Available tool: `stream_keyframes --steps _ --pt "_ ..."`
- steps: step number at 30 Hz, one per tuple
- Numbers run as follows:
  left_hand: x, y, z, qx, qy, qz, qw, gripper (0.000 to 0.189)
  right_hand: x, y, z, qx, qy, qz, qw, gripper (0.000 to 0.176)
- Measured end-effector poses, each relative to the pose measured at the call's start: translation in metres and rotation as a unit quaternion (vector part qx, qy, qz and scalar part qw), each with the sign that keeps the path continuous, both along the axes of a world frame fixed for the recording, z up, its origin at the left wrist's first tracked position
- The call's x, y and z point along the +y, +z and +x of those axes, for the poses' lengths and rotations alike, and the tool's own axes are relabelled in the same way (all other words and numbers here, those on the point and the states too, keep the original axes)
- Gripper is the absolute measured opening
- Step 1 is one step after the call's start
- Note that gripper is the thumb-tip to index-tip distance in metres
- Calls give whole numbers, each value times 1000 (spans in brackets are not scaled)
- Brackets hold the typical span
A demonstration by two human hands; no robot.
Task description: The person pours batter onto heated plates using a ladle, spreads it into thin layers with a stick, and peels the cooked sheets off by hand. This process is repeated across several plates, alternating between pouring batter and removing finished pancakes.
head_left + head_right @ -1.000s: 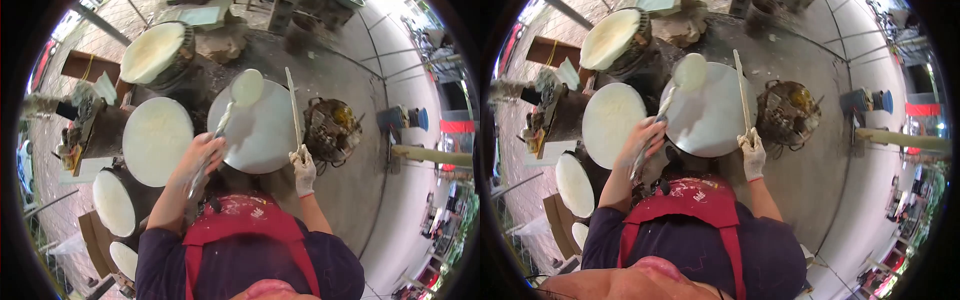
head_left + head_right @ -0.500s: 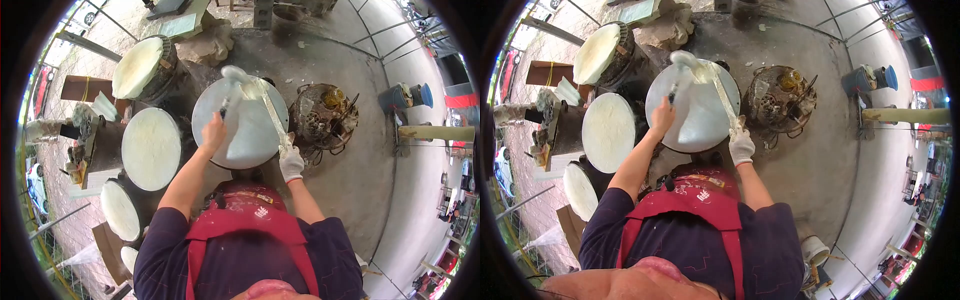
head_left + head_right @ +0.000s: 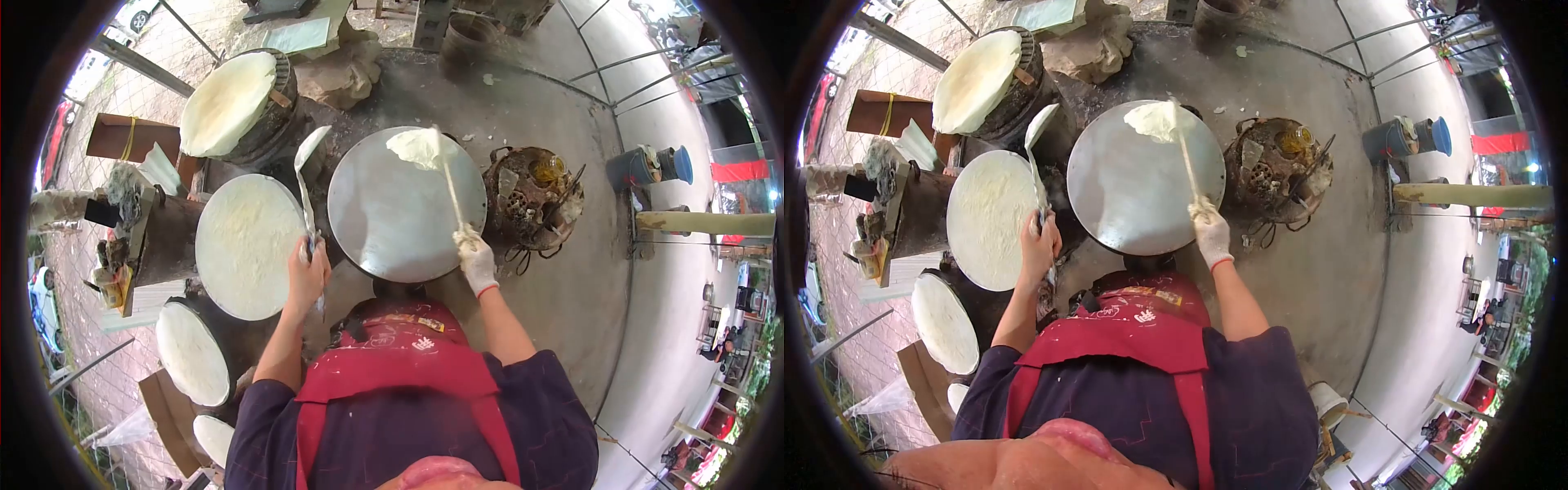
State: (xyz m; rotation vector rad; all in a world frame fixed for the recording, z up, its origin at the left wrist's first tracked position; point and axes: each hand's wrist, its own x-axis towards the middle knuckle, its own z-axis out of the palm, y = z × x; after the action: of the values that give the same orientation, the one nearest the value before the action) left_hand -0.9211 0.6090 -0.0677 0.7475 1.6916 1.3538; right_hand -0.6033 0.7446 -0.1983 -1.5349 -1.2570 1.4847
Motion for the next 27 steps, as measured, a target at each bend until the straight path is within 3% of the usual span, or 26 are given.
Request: stream_keyframes --steps 1,3,6,7,8,10,12,16,17,18,20,21,22,25,27 --pt "-6 -4 -1 -11 1 3 1000 6 0 5 -12 27 32 -65 997 32" --pt "-18 -5 1 -33 12 12 999 9 -4 1 -29 81 70 -70 992 31" --pt "-28 1 -3 -11 46 94 994 13 6 4 -9 -117 109 200 967 27" --pt "-29 4 -4 -39 65 112 991 17 12 26 -4 -32 53 121 991 24" --pt "-29 8 -5 -26 70 103 992 18 29 -15 17 26 28 68 997 31" --pt "-28 17 -4 1 74 80 994 20 42 -12 7 44 87 23 995 29" --pt "-26 17 3 16 96 56 994 14 34 2 -26 -30 171 8 985 26" --pt "-36 19 24 -45 165 -21 985 10 41 -2 -29 23 206 46 977 32" --pt "-41 19 32 -42 175 -37 983 11 57 40 -19 -88 261 88 957 35" --pt "-45 18 40 -40 187 -51 980 11 76 19 -1 7 216 87 973 32" --pt "-55 12 54 -28 205 -48 977 13 115 -18 24 83 135 -24 987 30" --pt "-57 11 61 -20 212 -52 976 13 124 -29 28 25 234 -8 972 30" --pt "-58 9 69 -13 221 -52 974 14 110 4 12 -9 300 49 953 31" --pt "-58 9 91 -22 244 -80 966 14 86 -12 -9 99 322 -74 939 32" --pt "-57 11 104 -26 268 -63 961 14 101 -2 -2 124 336 -65 932 33"
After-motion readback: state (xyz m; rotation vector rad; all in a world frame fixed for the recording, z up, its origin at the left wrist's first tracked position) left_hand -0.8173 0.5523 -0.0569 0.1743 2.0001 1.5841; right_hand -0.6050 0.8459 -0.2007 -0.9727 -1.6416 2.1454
